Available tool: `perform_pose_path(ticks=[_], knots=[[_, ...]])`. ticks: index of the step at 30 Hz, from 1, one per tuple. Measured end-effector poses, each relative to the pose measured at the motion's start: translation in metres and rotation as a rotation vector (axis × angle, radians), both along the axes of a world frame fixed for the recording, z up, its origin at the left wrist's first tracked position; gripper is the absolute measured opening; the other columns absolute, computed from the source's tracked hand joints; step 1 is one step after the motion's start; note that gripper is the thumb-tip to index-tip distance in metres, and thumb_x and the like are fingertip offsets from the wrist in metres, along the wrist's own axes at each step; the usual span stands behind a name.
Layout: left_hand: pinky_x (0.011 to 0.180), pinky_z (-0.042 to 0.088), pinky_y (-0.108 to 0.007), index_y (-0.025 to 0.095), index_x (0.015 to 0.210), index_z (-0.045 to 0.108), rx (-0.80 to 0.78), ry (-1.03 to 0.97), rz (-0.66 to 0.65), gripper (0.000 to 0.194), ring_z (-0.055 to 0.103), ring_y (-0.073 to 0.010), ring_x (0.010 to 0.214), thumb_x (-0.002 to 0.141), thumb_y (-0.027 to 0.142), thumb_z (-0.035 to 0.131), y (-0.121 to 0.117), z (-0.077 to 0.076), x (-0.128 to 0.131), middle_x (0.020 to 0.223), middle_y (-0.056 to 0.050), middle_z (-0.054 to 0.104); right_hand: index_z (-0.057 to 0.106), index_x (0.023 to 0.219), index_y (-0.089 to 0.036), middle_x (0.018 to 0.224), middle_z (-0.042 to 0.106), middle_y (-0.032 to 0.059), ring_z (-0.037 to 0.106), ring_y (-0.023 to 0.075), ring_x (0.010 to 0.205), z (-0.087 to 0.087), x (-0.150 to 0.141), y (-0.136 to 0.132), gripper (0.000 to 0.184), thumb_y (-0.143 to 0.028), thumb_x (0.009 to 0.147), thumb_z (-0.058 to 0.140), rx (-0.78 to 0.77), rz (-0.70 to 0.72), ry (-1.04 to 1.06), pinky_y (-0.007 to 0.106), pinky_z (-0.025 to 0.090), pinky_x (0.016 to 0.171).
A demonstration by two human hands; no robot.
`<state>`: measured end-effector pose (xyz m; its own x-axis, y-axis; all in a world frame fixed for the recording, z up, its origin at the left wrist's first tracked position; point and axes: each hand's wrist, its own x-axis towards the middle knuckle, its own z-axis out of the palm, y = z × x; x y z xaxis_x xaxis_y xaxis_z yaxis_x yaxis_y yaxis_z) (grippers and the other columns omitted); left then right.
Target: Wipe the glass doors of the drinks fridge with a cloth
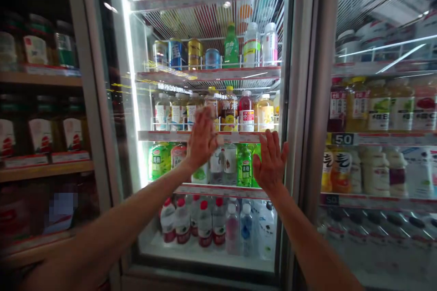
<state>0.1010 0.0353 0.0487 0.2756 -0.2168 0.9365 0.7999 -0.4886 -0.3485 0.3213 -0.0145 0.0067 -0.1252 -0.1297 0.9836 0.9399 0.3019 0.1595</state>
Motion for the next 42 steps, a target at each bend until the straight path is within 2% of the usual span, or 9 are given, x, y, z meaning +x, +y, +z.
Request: perform_pose_path(ticks=[5, 11, 16, 19, 24, 29, 32, 36, 42], knots=[[0.112, 0.023, -0.037, 0.013, 0.139, 0.023, -0.09, 0.769, 0.09, 0.056, 0.011, -0.0192, 0.137, 0.085, 0.022, 0.039, -0.016, -0.013, 0.042, 0.147, -0.007, 0.024, 0.023, 0.14, -0.02, 0.143, 0.033, 0.0121, 0.026, 0.0266, 0.134, 0.005, 0.017, -0.012, 0.056, -0.026, 0.087, 0.036, 0.032, -0.016, 0.047, 0.053, 0.017, 0.108], [0.112, 0.021, -0.046, 0.009, 0.137, 0.024, -0.162, 0.353, 0.037, 0.053, 0.006, -0.0231, 0.138, 0.087, 0.025, 0.034, -0.017, 0.016, 0.089, 0.147, -0.011, 0.023, 0.028, 0.139, -0.017, 0.141, 0.036, 0.0141, 0.028, 0.0279, 0.133, 0.002, 0.04, -0.021, 0.053, -0.026, 0.087, 0.034, 0.045, -0.044, 0.091, 0.055, 0.019, 0.106], [0.114, 0.019, -0.034, 0.008, 0.137, 0.025, -0.117, 0.837, 0.079, 0.056, 0.012, -0.0189, 0.137, 0.085, 0.024, 0.038, -0.029, -0.049, 0.111, 0.147, -0.008, 0.024, 0.025, 0.139, -0.018, 0.142, 0.034, 0.0134, 0.026, 0.0267, 0.134, -0.008, 0.051, -0.027, 0.055, -0.025, 0.086, 0.035, 0.008, -0.077, 0.092, 0.053, 0.019, 0.107], [0.113, 0.02, -0.031, 0.011, 0.136, 0.031, -0.075, 0.949, 0.085, 0.052, 0.017, -0.0165, 0.136, 0.086, 0.022, 0.037, -0.03, -0.073, 0.1, 0.145, -0.005, 0.027, 0.024, 0.14, -0.019, 0.143, 0.034, 0.0133, 0.026, 0.0264, 0.134, -0.018, 0.053, -0.029, 0.056, -0.024, 0.086, 0.036, -0.019, -0.069, 0.067, 0.053, 0.019, 0.108], [0.112, 0.02, -0.037, 0.012, 0.137, 0.029, -0.121, 0.72, 0.157, 0.051, 0.016, -0.0206, 0.136, 0.088, 0.023, 0.034, -0.028, -0.074, 0.083, 0.146, -0.006, 0.025, 0.024, 0.14, -0.02, 0.143, 0.033, 0.0123, 0.025, 0.0259, 0.135, -0.028, 0.048, -0.026, 0.055, -0.024, 0.086, 0.034, -0.068, -0.05, 0.072, 0.052, 0.017, 0.108], [0.111, 0.023, -0.028, 0.017, 0.133, 0.037, -0.091, 1.027, 0.126, 0.047, 0.017, -0.0137, 0.136, 0.087, 0.023, 0.038, -0.032, -0.111, 0.049, 0.146, 0.0, 0.024, 0.023, 0.14, -0.02, 0.143, 0.034, 0.0118, 0.024, 0.0246, 0.135, -0.031, 0.036, -0.021, 0.055, -0.025, 0.086, 0.035, -0.089, -0.022, 0.014, 0.05, 0.02, 0.108], [0.109, 0.026, -0.032, 0.018, 0.131, 0.039, -0.093, 0.956, 0.144, 0.045, 0.02, -0.0155, 0.135, 0.087, 0.026, 0.04, -0.022, -0.11, 0.017, 0.144, -0.001, 0.031, 0.021, 0.141, -0.02, 0.144, 0.033, 0.0112, 0.022, 0.0232, 0.136, -0.032, 0.027, -0.014, 0.056, -0.025, 0.087, 0.035, -0.122, -0.019, -0.043, 0.049, 0.02, 0.109], [0.109, 0.025, -0.041, 0.014, 0.128, 0.043, -0.111, 0.559, 0.204, 0.045, 0.019, -0.0235, 0.135, 0.085, 0.028, 0.044, -0.013, -0.101, -0.012, 0.139, -0.01, 0.038, 0.018, 0.141, -0.021, 0.146, 0.029, 0.0093, 0.02, 0.0227, 0.136, -0.033, 0.013, -0.002, 0.058, -0.027, 0.087, 0.036, -0.145, -0.027, -0.056, 0.05, 0.016, 0.11], [0.112, 0.021, -0.032, 0.021, 0.131, 0.04, -0.17, 0.8, 0.216, 0.045, 0.021, -0.0141, 0.135, 0.087, 0.025, 0.042, -0.021, -0.13, -0.05, 0.14, -0.002, 0.037, 0.019, 0.141, -0.022, 0.146, 0.029, 0.0085, 0.021, 0.0229, 0.136, -0.033, -0.013, 0.012, 0.059, -0.027, 0.086, 0.039, -0.149, -0.011, -0.095, 0.05, 0.014, 0.11]])
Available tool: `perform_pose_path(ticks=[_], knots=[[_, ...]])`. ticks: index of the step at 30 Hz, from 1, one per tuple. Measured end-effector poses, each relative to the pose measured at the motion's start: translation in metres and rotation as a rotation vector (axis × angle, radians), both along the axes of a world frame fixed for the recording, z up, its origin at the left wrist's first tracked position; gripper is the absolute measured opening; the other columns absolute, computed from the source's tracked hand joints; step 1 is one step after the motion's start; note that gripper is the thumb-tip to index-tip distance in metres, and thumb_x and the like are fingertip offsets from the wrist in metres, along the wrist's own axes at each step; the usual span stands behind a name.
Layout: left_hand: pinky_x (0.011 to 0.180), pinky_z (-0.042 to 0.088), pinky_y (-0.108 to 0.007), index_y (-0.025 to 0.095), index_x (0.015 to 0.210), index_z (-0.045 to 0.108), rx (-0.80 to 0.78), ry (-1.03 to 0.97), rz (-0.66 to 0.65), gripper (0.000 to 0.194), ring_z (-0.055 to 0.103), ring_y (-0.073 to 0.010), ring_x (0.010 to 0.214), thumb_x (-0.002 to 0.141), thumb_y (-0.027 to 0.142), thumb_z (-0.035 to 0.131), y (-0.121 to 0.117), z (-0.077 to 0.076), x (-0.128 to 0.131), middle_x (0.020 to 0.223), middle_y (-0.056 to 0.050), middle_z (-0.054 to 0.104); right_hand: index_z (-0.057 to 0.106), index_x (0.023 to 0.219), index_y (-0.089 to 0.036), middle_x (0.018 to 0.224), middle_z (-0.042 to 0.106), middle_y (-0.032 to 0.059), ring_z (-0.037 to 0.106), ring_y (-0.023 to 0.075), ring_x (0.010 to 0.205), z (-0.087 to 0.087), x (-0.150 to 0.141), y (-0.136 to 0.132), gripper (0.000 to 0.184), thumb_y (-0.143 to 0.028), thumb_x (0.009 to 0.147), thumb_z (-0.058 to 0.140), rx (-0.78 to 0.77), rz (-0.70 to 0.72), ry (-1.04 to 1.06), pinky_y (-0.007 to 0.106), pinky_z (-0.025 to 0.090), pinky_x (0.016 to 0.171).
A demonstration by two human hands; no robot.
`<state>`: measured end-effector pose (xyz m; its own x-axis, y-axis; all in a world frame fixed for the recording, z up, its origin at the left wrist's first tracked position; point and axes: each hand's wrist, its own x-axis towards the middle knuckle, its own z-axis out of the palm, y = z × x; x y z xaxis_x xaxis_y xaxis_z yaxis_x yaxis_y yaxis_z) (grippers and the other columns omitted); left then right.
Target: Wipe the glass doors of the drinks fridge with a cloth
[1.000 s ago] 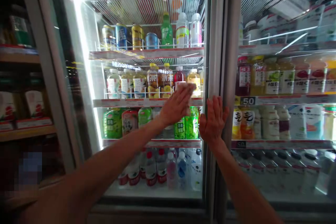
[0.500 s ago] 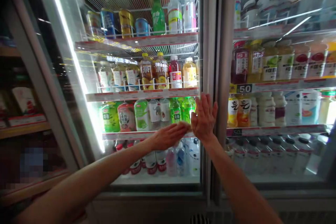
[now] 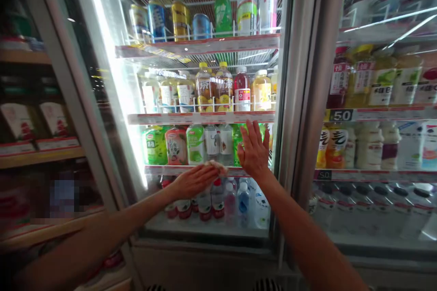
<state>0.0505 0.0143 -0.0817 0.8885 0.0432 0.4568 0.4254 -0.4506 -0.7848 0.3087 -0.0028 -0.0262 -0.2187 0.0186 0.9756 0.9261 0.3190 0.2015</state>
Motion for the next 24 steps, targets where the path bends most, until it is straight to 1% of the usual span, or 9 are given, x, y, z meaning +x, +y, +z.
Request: perform_pose_path(ticks=[5, 7, 10, 11, 16, 18, 21, 22, 24], knots=[[0.107, 0.028, -0.044, 0.014, 0.136, 0.03, 0.105, -0.5, 0.066, 0.056, 0.019, -0.0237, 0.135, 0.084, 0.026, 0.047, 0.007, 0.003, -0.044, 0.137, -0.014, 0.04, 0.023, 0.14, -0.021, 0.145, 0.031, 0.009, 0.021, 0.0228, 0.136, -0.004, -0.024, 0.008, 0.058, -0.028, 0.085, 0.04, -0.015, 0.035, -0.03, 0.05, 0.012, 0.11], [0.106, 0.032, -0.042, 0.015, 0.136, 0.031, 0.113, -0.456, 0.066, 0.054, 0.022, -0.0237, 0.134, 0.085, 0.026, 0.046, 0.007, -0.001, -0.053, 0.137, -0.013, 0.041, 0.025, 0.139, -0.021, 0.144, 0.033, 0.0095, 0.022, 0.023, 0.136, -0.006, -0.03, 0.011, 0.057, -0.028, 0.085, 0.04, -0.022, 0.027, -0.038, 0.05, 0.01, 0.11], [0.108, 0.03, -0.039, 0.02, 0.132, 0.038, 0.079, -0.237, 0.064, 0.047, 0.026, -0.0207, 0.133, 0.086, 0.026, 0.045, 0.006, -0.007, -0.066, 0.135, -0.007, 0.044, 0.026, 0.138, -0.022, 0.143, 0.034, 0.0092, 0.022, 0.0228, 0.136, -0.008, -0.035, 0.012, 0.055, -0.028, 0.085, 0.039, -0.036, 0.008, -0.037, 0.051, 0.009, 0.11], [0.109, 0.029, -0.04, 0.02, 0.133, 0.037, 0.085, -0.257, 0.071, 0.048, 0.025, -0.0209, 0.133, 0.086, 0.028, 0.046, 0.007, -0.006, -0.072, 0.136, -0.007, 0.043, 0.026, 0.138, -0.022, 0.143, 0.034, 0.0091, 0.022, 0.0226, 0.136, -0.008, -0.035, 0.012, 0.056, -0.028, 0.085, 0.04, -0.039, 0.008, -0.04, 0.051, 0.009, 0.11], [0.11, 0.027, -0.045, 0.009, 0.139, 0.022, 0.155, -0.808, 0.094, 0.062, 0.016, -0.0299, 0.135, 0.086, 0.031, 0.046, 0.018, 0.0, -0.086, 0.149, -0.011, 0.014, 0.027, 0.138, -0.022, 0.143, 0.034, 0.0082, 0.022, 0.0226, 0.136, -0.009, -0.036, 0.013, 0.056, -0.028, 0.084, 0.041, -0.033, 0.005, -0.031, 0.051, 0.01, 0.11], [0.109, 0.029, -0.044, 0.011, 0.138, 0.024, 0.121, -0.713, 0.077, 0.06, 0.017, -0.0299, 0.135, 0.086, 0.03, 0.046, 0.018, -0.01, -0.083, 0.148, -0.01, 0.017, 0.027, 0.138, -0.021, 0.144, 0.034, 0.0083, 0.023, 0.023, 0.135, -0.009, -0.036, 0.014, 0.056, -0.027, 0.084, 0.041, -0.021, 0.009, -0.028, 0.051, 0.011, 0.11], [0.109, 0.028, -0.041, 0.018, 0.136, 0.03, 0.061, -0.389, 0.047, 0.056, 0.021, -0.0235, 0.135, 0.085, 0.028, 0.049, 0.015, -0.029, -0.088, 0.14, -0.008, 0.037, 0.028, 0.138, -0.021, 0.143, 0.034, 0.0085, 0.025, 0.0235, 0.135, -0.01, -0.035, 0.015, 0.056, -0.027, 0.084, 0.041, 0.005, 0.024, -0.035, 0.05, 0.012, 0.11], [0.111, 0.026, -0.039, 0.021, 0.136, 0.03, 0.05, -0.383, 0.048, 0.055, 0.022, -0.0212, 0.134, 0.085, 0.028, 0.05, 0.015, -0.033, -0.094, 0.138, -0.006, 0.041, 0.028, 0.138, -0.021, 0.143, 0.035, 0.0086, 0.025, 0.0235, 0.135, -0.011, -0.035, 0.015, 0.056, -0.026, 0.084, 0.041, 0.015, 0.027, -0.039, 0.05, 0.012, 0.11], [0.112, 0.022, -0.039, 0.022, 0.138, 0.027, 0.065, -0.573, 0.06, 0.058, 0.022, -0.0202, 0.135, 0.084, 0.027, 0.05, 0.016, -0.034, -0.11, 0.141, -0.007, 0.036, 0.029, 0.137, -0.02, 0.142, 0.036, 0.009, 0.026, 0.0237, 0.134, -0.011, -0.035, 0.015, 0.055, -0.026, 0.084, 0.041, 0.032, 0.03, -0.046, 0.05, 0.013, 0.11]])
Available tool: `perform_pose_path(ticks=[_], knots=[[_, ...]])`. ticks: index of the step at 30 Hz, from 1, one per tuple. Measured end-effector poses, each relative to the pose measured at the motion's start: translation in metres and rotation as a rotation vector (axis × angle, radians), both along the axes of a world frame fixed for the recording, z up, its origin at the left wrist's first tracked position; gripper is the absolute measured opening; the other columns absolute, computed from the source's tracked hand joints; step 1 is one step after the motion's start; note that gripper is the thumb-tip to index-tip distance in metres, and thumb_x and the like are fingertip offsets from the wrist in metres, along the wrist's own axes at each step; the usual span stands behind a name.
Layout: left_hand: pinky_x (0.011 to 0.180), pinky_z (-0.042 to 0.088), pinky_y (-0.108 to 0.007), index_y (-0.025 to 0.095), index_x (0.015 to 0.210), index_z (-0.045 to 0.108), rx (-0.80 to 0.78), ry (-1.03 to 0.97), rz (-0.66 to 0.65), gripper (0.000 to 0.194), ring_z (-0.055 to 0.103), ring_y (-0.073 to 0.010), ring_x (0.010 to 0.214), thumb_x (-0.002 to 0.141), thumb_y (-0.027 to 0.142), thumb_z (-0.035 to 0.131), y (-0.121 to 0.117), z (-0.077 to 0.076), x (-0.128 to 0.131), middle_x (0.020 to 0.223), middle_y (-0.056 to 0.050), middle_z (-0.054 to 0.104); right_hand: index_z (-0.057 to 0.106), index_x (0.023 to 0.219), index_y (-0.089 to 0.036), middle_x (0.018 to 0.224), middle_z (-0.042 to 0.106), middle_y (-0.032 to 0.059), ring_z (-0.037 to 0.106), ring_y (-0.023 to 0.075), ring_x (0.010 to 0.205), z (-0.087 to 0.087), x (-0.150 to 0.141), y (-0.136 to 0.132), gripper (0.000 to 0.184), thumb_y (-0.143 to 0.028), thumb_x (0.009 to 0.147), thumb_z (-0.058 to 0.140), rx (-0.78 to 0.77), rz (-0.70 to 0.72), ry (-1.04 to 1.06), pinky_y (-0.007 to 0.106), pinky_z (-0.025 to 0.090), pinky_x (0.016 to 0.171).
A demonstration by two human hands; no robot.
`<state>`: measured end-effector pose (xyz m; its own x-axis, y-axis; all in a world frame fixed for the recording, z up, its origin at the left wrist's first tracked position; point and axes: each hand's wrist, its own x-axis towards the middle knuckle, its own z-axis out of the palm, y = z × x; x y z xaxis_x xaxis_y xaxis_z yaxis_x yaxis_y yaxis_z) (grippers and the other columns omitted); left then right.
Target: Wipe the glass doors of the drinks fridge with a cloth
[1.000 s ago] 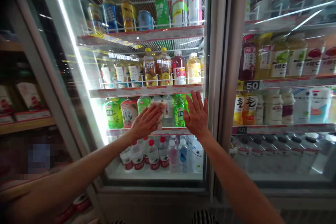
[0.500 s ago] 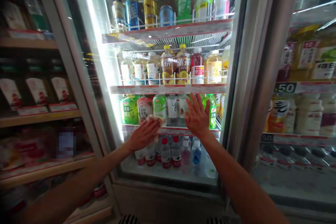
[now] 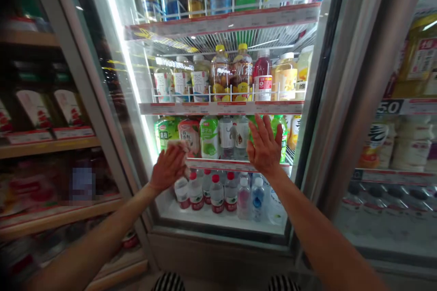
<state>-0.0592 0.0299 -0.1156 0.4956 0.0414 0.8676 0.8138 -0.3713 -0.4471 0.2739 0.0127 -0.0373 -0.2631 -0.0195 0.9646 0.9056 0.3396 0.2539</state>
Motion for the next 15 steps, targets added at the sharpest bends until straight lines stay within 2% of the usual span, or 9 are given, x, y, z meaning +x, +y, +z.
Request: perform_pose_path(ticks=[2, 4, 6, 8, 10, 11, 13, 15], knots=[[0.112, 0.02, -0.044, 0.018, 0.14, 0.02, 0.027, -0.294, 0.026, 0.061, 0.016, -0.0232, 0.136, 0.086, 0.024, 0.047, 0.002, 0.003, -0.01, 0.147, -0.011, 0.021, 0.03, 0.137, -0.02, 0.141, 0.038, 0.0093, 0.026, 0.0237, 0.134, 0.0, 0.0, 0.0, 0.055, -0.025, 0.084, 0.041, 0.007, -0.006, 0.002, 0.05, 0.013, 0.11], [0.111, 0.019, -0.048, 0.014, 0.142, 0.013, 0.038, -0.474, 0.043, 0.062, 0.008, -0.026, 0.137, 0.087, 0.02, 0.042, 0.003, 0.002, -0.005, 0.149, -0.014, 0.007, 0.03, 0.137, -0.02, 0.141, 0.038, 0.0092, 0.026, 0.0238, 0.134, 0.0, -0.001, 0.0, 0.055, -0.026, 0.084, 0.041, 0.0, -0.015, 0.007, 0.05, 0.013, 0.11], [0.11, 0.022, -0.049, 0.013, 0.142, 0.011, 0.015, -0.404, 0.011, 0.063, 0.007, -0.027, 0.137, 0.086, 0.02, 0.042, 0.002, -0.005, 0.014, 0.149, -0.014, 0.007, 0.03, 0.137, -0.021, 0.141, 0.037, 0.0085, 0.026, 0.0238, 0.134, -0.001, -0.001, 0.0, 0.054, -0.026, 0.084, 0.041, -0.01, -0.017, 0.005, 0.05, 0.013, 0.11], [0.109, 0.026, -0.046, 0.016, 0.141, 0.017, -0.038, -0.142, -0.047, 0.063, 0.012, -0.0265, 0.137, 0.085, 0.024, 0.045, 0.001, -0.015, 0.034, 0.148, -0.011, 0.017, 0.03, 0.137, -0.022, 0.142, 0.036, 0.0076, 0.025, 0.0238, 0.135, -0.001, 0.0, 0.0, 0.054, -0.026, 0.084, 0.04, -0.015, -0.013, 0.0, 0.05, 0.012, 0.11], [0.109, 0.027, -0.043, 0.019, 0.139, 0.025, -0.07, 0.086, -0.083, 0.059, 0.017, -0.0253, 0.136, 0.085, 0.026, 0.047, 0.001, -0.023, 0.04, 0.144, -0.009, 0.029, 0.029, 0.137, -0.022, 0.143, 0.035, 0.0071, 0.025, 0.0239, 0.135, -0.001, 0.001, 0.0, 0.055, -0.026, 0.084, 0.04, -0.017, -0.011, -0.002, 0.05, 0.012, 0.11], [0.109, 0.027, -0.042, 0.02, 0.138, 0.027, -0.069, 0.107, -0.082, 0.058, 0.019, -0.0247, 0.135, 0.084, 0.027, 0.048, 0.002, -0.024, 0.036, 0.143, -0.009, 0.032, 0.029, 0.138, -0.023, 0.143, 0.035, 0.0072, 0.025, 0.024, 0.135, -0.001, 0.001, 0.0, 0.055, -0.026, 0.084, 0.04, -0.017, -0.011, -0.005, 0.05, 0.012, 0.11], [0.109, 0.027, -0.041, 0.021, 0.138, 0.028, -0.046, -0.056, -0.058, 0.058, 0.021, -0.0239, 0.135, 0.084, 0.028, 0.049, 0.004, -0.023, 0.017, 0.144, -0.008, 0.03, 0.028, 0.138, -0.023, 0.143, 0.035, 0.0074, 0.026, 0.0241, 0.134, -0.001, 0.001, 0.0, 0.056, -0.026, 0.084, 0.04, -0.016, -0.011, -0.009, 0.05, 0.013, 0.11], [0.11, 0.024, -0.042, 0.019, 0.14, 0.023, -0.025, -0.336, -0.02, 0.06, 0.018, -0.024, 0.136, 0.085, 0.025, 0.047, 0.006, -0.02, -0.002, 0.148, -0.009, 0.021, 0.027, 0.138, -0.023, 0.142, 0.036, 0.0074, 0.026, 0.0239, 0.134, -0.001, 0.001, 0.0, 0.056, -0.025, 0.084, 0.04, -0.012, -0.012, -0.008, 0.05, 0.013, 0.11]])
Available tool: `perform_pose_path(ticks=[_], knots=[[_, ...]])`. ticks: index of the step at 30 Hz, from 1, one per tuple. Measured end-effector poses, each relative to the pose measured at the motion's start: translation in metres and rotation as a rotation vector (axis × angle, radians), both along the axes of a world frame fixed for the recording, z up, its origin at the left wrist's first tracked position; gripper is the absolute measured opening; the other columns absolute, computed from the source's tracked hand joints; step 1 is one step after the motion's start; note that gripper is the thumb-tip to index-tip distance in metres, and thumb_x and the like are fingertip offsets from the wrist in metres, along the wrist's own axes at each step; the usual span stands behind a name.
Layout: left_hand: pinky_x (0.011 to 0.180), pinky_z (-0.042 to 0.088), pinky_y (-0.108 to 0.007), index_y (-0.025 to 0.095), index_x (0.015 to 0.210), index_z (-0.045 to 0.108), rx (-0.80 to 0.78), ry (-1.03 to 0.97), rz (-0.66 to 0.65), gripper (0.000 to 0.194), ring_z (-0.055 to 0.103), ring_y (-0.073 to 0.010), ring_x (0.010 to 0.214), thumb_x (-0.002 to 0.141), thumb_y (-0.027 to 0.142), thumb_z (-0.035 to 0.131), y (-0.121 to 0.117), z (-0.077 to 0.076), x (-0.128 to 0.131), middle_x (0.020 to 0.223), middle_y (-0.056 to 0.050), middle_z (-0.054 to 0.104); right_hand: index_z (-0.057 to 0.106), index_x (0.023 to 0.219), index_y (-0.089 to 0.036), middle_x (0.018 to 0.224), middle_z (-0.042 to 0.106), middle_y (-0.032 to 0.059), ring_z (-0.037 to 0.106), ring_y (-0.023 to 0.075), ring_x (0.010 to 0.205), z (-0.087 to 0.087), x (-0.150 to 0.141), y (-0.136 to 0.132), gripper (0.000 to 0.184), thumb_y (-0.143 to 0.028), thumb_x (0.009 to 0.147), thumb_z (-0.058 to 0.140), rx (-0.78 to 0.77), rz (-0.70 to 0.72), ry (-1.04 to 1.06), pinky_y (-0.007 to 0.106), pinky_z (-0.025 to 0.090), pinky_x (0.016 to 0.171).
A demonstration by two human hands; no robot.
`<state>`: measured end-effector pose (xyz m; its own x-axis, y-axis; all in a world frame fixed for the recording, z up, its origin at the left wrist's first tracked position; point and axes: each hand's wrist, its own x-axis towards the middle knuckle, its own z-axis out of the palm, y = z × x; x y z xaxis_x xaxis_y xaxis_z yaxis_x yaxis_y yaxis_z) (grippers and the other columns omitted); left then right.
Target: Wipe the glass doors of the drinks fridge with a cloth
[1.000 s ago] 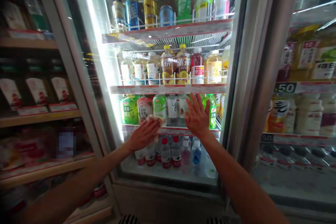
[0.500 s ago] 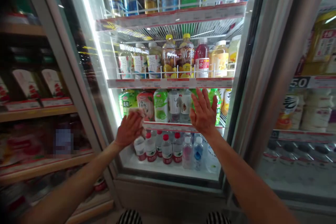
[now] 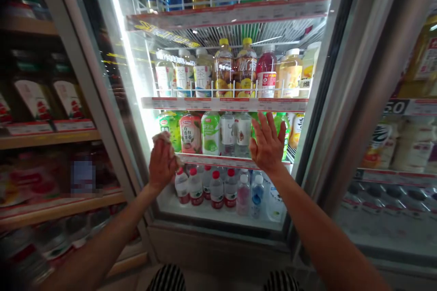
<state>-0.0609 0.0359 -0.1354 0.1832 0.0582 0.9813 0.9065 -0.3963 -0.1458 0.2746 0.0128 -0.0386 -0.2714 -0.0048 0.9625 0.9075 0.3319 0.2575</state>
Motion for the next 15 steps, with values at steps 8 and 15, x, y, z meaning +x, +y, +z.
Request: perform_pose_path(ticks=[8, 15], knots=[[0.11, 0.027, -0.042, 0.019, 0.141, 0.018, -0.045, 0.214, -0.07, 0.064, 0.015, -0.0246, 0.136, 0.084, 0.025, 0.047, -0.005, -0.007, 0.041, 0.148, -0.009, 0.021, 0.029, 0.138, -0.023, 0.143, 0.035, 0.0066, 0.026, 0.0243, 0.134, -0.001, 0.0, 0.001, 0.056, -0.026, 0.084, 0.041, 0.01, 0.025, 0.006, 0.051, 0.013, 0.11], [0.112, 0.015, -0.053, 0.016, 0.142, 0.009, 0.004, -0.337, 0.046, 0.06, 0.003, -0.0283, 0.137, 0.088, 0.02, 0.036, 0.002, -0.006, -0.009, 0.15, -0.012, 0.003, 0.029, 0.138, -0.023, 0.142, 0.037, 0.0077, 0.027, 0.0238, 0.134, -0.001, -0.001, 0.0, 0.056, -0.025, 0.083, 0.042, 0.024, 0.024, 0.009, 0.05, 0.014, 0.11]])
